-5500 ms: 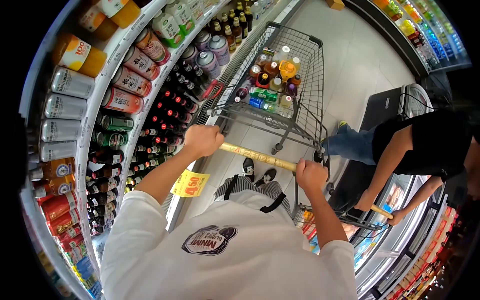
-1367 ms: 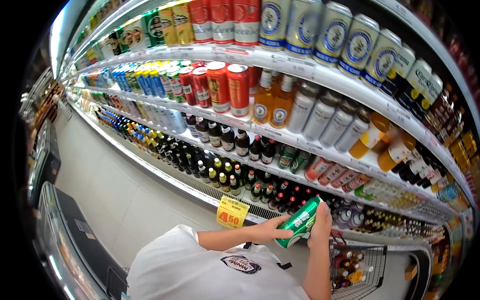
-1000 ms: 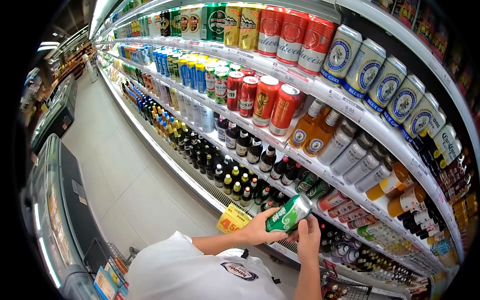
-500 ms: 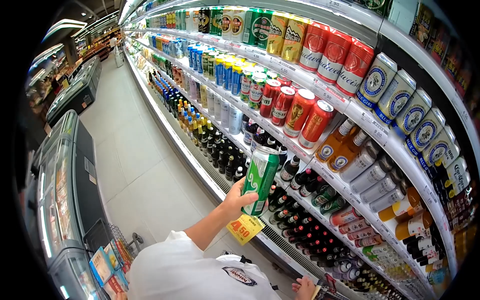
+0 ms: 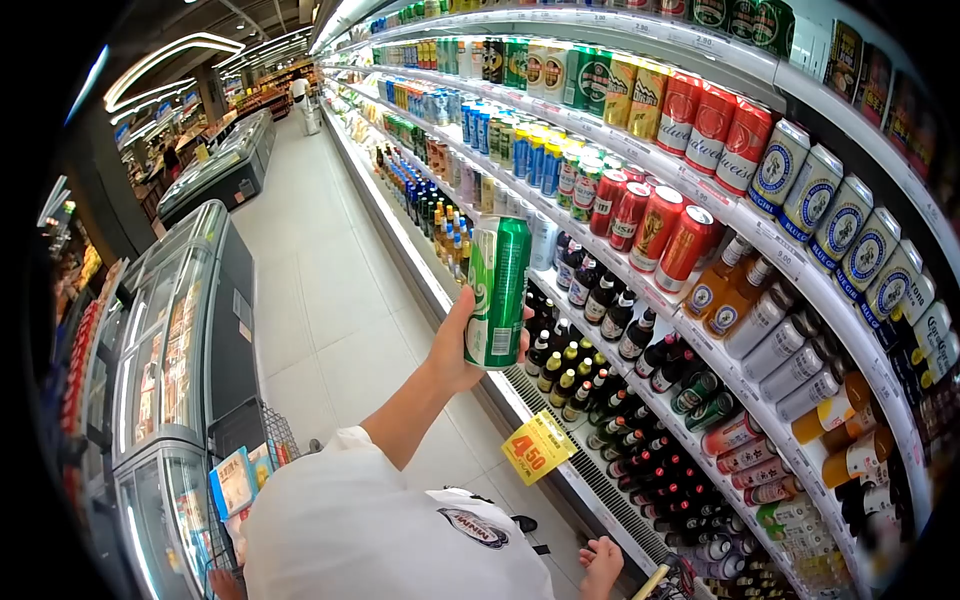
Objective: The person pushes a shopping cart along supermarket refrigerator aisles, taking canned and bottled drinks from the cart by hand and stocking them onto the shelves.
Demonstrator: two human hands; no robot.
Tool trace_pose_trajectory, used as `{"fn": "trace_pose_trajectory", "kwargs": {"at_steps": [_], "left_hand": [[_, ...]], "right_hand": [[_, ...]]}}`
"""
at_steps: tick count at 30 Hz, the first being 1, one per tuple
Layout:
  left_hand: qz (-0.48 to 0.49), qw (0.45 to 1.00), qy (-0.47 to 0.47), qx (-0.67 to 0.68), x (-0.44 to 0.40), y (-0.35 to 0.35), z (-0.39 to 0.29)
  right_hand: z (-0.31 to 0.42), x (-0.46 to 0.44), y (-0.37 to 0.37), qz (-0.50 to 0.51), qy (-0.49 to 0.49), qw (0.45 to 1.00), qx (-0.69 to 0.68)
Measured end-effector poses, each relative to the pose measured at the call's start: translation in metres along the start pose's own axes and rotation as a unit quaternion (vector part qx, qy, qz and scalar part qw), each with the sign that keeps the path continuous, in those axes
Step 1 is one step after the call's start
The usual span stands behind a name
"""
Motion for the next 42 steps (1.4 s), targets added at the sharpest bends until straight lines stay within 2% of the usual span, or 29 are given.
{"fn": "trace_pose_trajectory", "kwargs": {"at_steps": [5,9,15,22,26,28,31,32,35,39,40,42], "left_hand": [[-0.028,0.999,-0.002,-0.035,0.012,0.006,-0.032],[-0.035,0.999,-0.006,-0.027,0.009,0.018,-0.05],[-0.071,0.997,-0.022,0.012,-0.02,0.055,-0.061],[-0.097,0.995,-0.028,0.014,-0.066,0.15,-0.101],[-0.104,0.994,-0.022,0.002,-0.094,0.223,-0.142],[-0.112,0.994,-0.018,0.004,-0.104,0.255,-0.163],[-0.189,0.977,-0.042,-0.095,-0.115,0.306,-0.183],[-0.183,0.976,-0.064,-0.103,-0.116,0.323,-0.187],[-0.153,0.933,-0.105,-0.308,-0.116,0.341,-0.216],[-0.169,0.896,-0.102,-0.397,-0.116,0.377,-0.239],[-0.173,0.887,-0.112,-0.414,-0.118,0.385,-0.245],[-0.176,0.864,-0.102,-0.461,-0.124,0.399,-0.261]], "right_hand": [[-0.022,0.004,-0.042,0.067,-0.008,0.996,0.061],[-0.019,0.02,-0.069,0.078,-0.005,0.993,0.091],[-0.022,0.03,-0.081,0.034,-0.001,0.996,0.085],[-0.037,0.019,-0.127,-0.079,-0.078,0.988,0.11],[-0.034,0.016,-0.216,-0.052,-0.066,0.992,0.09],[-0.027,0.023,-0.282,-0.007,-0.053,0.99,0.13],[-0.007,0.05,-0.377,0.07,-0.035,0.971,0.228],[-0.001,0.053,-0.403,0.092,-0.026,0.966,0.241],[0.024,0.059,-0.476,0.135,0.007,0.951,0.28],[0.058,0.058,-0.566,0.177,0.084,0.906,0.375],[0.07,0.069,-0.59,0.179,0.06,0.903,0.387],[0.083,0.057,-0.633,0.213,0.096,0.882,0.41]]}}
Point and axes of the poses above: each hand's wrist, its own x-axis away from the middle knuckle, its own y-axis out of the back of the hand, z = x × y, the point moved 3 cm from there along -x, towards the middle knuckle, and after that the axes turned 15 degrees about -y, right-handed, at the moved point
